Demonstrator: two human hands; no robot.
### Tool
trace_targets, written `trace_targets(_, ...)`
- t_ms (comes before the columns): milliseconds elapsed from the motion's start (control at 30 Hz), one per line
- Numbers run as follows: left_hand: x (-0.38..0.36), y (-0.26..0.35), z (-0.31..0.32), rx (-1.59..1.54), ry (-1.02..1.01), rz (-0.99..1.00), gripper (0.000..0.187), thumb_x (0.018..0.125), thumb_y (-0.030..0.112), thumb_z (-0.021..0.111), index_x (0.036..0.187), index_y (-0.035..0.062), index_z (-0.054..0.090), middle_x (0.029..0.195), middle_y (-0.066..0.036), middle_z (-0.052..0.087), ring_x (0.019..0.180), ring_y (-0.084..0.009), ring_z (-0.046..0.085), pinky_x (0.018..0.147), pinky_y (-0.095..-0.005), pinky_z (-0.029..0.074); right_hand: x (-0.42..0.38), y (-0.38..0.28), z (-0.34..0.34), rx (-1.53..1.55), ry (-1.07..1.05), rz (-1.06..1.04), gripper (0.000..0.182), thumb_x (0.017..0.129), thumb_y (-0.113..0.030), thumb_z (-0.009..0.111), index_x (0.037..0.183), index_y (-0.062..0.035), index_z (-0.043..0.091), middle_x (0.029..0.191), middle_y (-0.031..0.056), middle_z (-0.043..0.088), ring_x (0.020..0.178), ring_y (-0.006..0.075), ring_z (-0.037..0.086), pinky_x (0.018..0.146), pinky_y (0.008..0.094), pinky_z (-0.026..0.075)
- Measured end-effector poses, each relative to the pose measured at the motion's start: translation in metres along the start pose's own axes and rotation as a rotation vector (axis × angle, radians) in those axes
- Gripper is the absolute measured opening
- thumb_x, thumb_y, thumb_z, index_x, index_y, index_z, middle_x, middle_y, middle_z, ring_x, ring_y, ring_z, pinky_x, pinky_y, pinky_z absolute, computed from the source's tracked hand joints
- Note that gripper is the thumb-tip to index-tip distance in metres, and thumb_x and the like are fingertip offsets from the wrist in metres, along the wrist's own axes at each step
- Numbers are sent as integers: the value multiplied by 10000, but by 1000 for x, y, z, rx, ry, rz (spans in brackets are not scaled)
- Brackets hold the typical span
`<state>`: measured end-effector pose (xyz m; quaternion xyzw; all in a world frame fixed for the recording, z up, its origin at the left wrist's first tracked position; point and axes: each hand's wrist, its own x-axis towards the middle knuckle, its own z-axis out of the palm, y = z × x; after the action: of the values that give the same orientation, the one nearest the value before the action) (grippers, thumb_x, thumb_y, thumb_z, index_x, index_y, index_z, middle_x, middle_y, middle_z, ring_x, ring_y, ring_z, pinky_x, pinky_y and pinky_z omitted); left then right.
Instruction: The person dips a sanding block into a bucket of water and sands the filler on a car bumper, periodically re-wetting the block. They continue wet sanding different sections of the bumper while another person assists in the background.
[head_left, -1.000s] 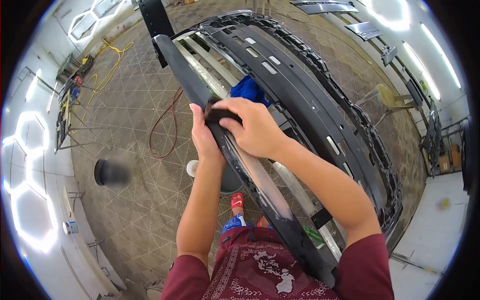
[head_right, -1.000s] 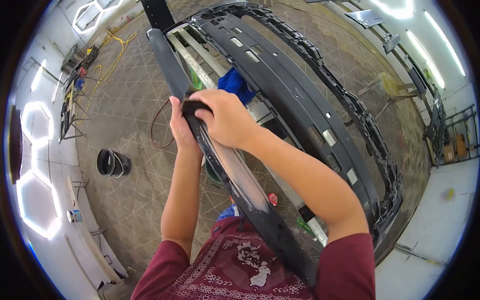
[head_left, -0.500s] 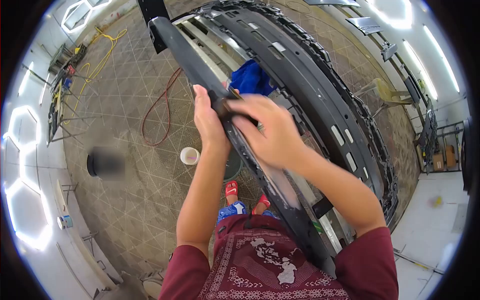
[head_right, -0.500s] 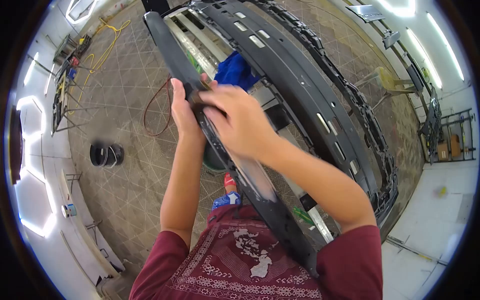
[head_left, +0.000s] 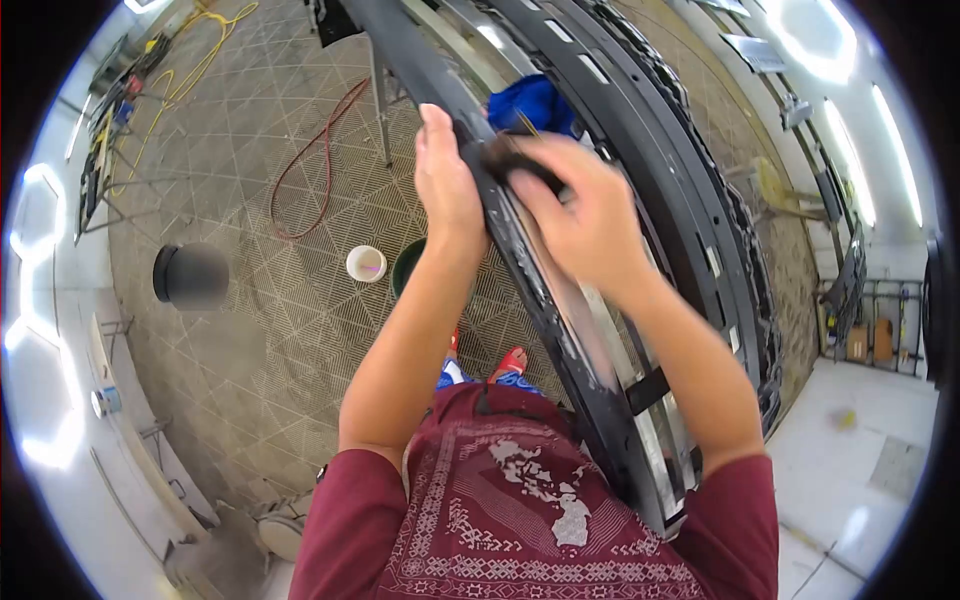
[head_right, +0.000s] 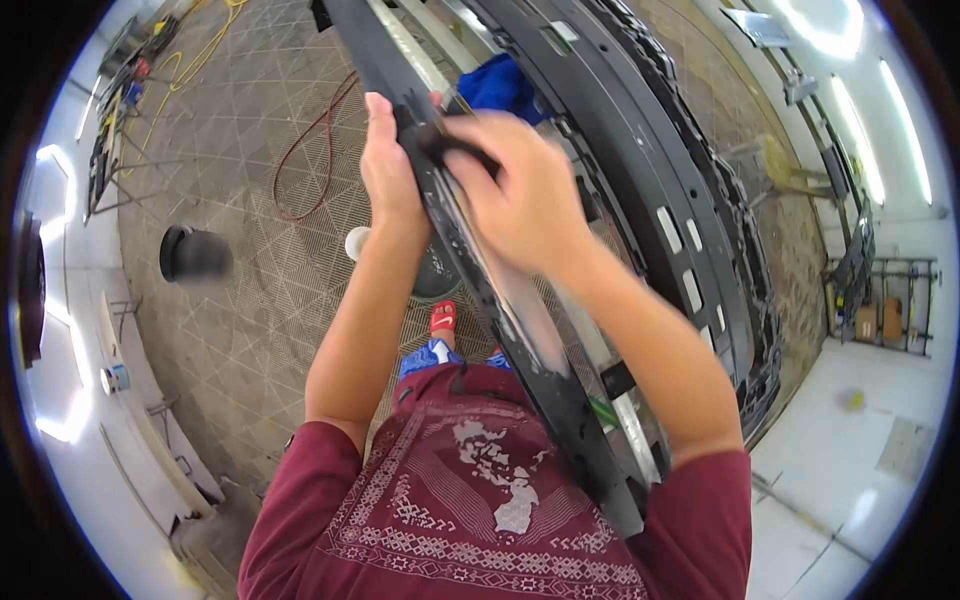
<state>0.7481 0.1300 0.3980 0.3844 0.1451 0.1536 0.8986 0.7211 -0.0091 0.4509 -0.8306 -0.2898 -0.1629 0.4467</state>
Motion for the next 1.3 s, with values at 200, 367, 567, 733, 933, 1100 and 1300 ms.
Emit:
trace_targets(200,-2,10,-4,-72,-59,-159,586,1121,529,411,1233,-5,622,1061,-155,715,900,-294,729,794,-406,622,-21,-15,-4,-60,-40,-1,288,921,-96,714,1197,-20,736,1176,204,733,1088,371,713,927,413,559)
trace_targets(367,-1,6,-2,-15,-51,-156,649,1108,568,418,1246,-26,641,1156,-191,719,940,-286,724,788,-405,609,-66,-38,-37,-56,-170,89,317,898,-75,727,1212,-31,728,1187,171,736,1137,369,691,970,454,541)
trace_targets(567,-5,9,-6,-41,-67,-127,610,1105,553,438,1222,-14,629,1117,-137,708,981,-263,708,869,-393,599,8,-4,9,157,-98,129,304,894,-56,717,1197,-34,720,1170,191,731,1077,367,702,916,414,552)
trace_targets(733,-1,4,-10,-32,-133,-148,643,1102,552,442,1313,-39,582,1200,-173,702,959,-291,718,827,-425,610,-154,-66,-81,-34,-270,169,457,809,56,748,1252,-54,720,1315,221,673,1147,396,679,985,450,535)
trace_targets(933,-6,8,6,-60,-100,-94,542,1110,531,456,1203,8,563,984,-128,690,839,-216,699,738,-373,602,-36,-14,-26,-16,-114,21,290,900,-78,709,1187,-43,718,1189,190,722,1111,392,690,938,433,555)
trace_targets(1100,-13,14,9,-75,-83,-147,564,1102,534,467,1166,-6,614,998,-125,690,857,-232,698,756,-369,589,-53,-15,-28,-25,-106,77,312,884,-47,719,1196,-43,723,1240,211,709,1127,394,693,957,445,558)
trace_targets(1300,-9,5,6,-2,-117,-123,624,1098,566,428,1139,-26,625,949,-178,702,809,-273,710,732,-394,594,-182,-62,-103,20,-231,154,540,731,104,755,1252,-34,710,1315,212,683,1157,381,694,981,448,560)
